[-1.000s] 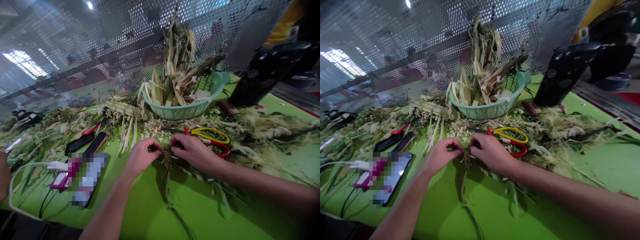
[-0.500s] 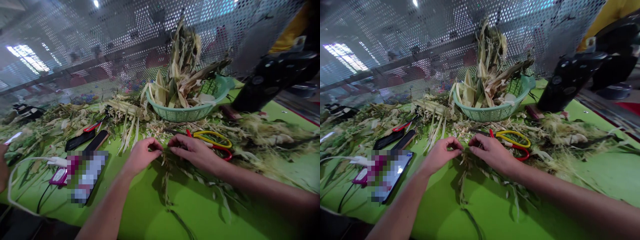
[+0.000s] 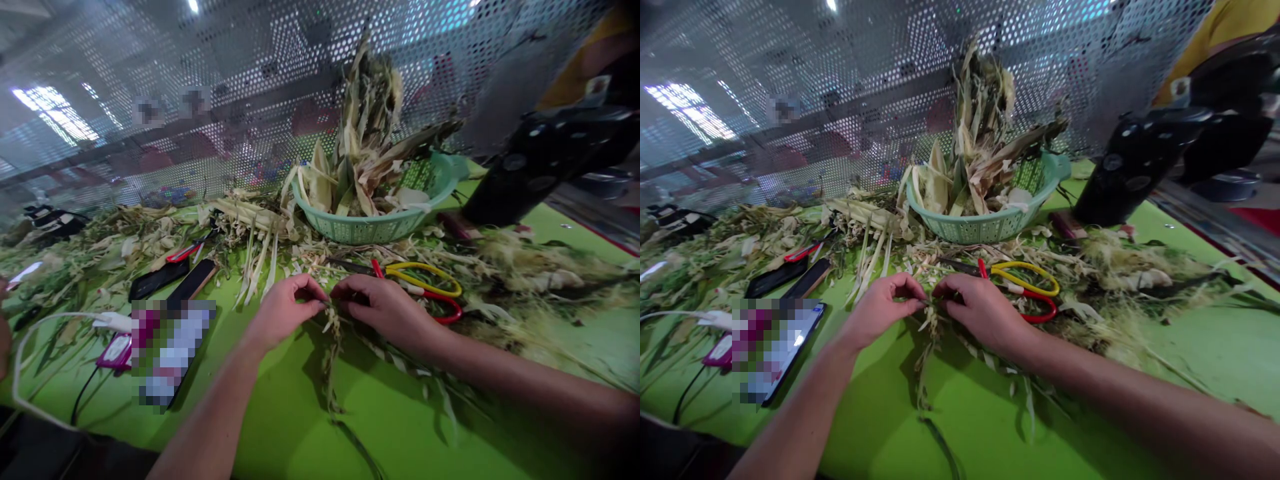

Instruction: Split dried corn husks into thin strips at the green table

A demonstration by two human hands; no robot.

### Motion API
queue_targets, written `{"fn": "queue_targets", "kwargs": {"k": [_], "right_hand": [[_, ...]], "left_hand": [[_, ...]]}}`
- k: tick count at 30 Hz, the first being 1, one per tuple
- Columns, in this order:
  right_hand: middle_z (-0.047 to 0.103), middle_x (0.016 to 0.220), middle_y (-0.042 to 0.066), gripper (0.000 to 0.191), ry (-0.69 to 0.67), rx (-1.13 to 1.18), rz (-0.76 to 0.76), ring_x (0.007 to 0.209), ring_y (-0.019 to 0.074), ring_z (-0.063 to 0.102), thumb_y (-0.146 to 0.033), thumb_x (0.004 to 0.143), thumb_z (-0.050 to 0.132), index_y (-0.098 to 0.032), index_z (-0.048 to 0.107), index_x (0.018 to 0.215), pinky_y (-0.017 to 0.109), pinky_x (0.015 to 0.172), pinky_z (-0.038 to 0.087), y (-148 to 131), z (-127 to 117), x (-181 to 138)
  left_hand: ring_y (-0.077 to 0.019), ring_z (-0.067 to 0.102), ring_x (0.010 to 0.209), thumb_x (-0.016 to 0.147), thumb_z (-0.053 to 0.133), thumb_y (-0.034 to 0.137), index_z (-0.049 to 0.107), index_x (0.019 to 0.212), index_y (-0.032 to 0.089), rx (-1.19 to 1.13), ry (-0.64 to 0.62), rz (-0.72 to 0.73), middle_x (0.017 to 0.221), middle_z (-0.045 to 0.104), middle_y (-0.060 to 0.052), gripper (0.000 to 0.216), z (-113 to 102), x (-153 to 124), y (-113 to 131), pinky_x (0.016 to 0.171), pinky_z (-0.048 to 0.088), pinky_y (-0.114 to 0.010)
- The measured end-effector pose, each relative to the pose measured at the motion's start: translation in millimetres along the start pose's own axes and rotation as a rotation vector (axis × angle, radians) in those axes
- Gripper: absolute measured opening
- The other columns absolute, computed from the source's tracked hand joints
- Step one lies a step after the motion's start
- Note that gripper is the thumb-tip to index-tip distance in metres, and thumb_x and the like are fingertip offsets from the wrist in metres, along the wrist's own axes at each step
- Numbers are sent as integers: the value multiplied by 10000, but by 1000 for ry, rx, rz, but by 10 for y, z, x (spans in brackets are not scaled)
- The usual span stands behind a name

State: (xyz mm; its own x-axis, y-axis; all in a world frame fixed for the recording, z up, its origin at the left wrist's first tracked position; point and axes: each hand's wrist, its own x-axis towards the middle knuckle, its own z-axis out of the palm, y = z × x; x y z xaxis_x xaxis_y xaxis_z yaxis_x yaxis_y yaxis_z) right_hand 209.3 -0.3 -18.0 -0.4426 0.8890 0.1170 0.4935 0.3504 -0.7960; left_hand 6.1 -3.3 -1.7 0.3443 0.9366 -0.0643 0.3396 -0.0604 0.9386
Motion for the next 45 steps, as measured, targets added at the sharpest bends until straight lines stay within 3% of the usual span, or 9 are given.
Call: {"fn": "queue_targets", "kwargs": {"k": [6,13,18,27,32,37,45], "right_hand": [[674,791,18,139,27,24,24,721,167,586,-281,828,570,-190,675,836,267,663,425,-20,-25,17],[555,606,-26,147,-1,78,85,553,126,478,-310,841,540,-194,616,791,245,547,373,1,-24,20],[550,637,-18,135,-29,71,72,570,127,474,-286,844,529,-194,582,760,242,544,361,-22,-43,26],[574,681,-7,120,36,4,56,614,137,499,-259,830,532,-192,570,739,251,572,363,-46,-42,9],[547,632,-27,162,22,140,109,543,122,508,-349,837,550,-196,569,789,243,526,373,-11,-32,33],[475,592,-59,216,-16,355,172,445,90,448,-410,822,566,-199,527,796,228,447,326,-55,-58,69],[494,613,-61,247,-60,531,264,432,67,440,-410,782,630,-182,538,804,220,438,282,-107,-39,51]], "left_hand": [[-128,570,781,761,696,244,630,850,154,-119,3,-16,820,632,-27,143,-21,10,-31,760,464,-286],[-157,584,892,741,728,258,604,794,167,-299,-1,62,928,637,-51,163,14,-1,-15,859,458,-322],[-134,555,837,773,700,269,581,804,177,-312,23,39,911,624,-40,154,42,4,-33,805,451,-291],[-107,505,742,762,713,285,581,818,172,-290,37,33,797,559,1,183,12,34,-56,706,418,-254],[-90,480,681,766,709,306,574,839,160,-262,27,-11,777,543,3,212,13,55,-94,631,402,-229],[-87,505,698,724,747,291,554,844,158,-302,41,-14,786,552,12,263,62,66,-121,661,423,-236],[-101,526,746,749,716,244,580,841,152,-255,3,-7,793,570,1,189,88,54,-85,723,442,-261]]}}
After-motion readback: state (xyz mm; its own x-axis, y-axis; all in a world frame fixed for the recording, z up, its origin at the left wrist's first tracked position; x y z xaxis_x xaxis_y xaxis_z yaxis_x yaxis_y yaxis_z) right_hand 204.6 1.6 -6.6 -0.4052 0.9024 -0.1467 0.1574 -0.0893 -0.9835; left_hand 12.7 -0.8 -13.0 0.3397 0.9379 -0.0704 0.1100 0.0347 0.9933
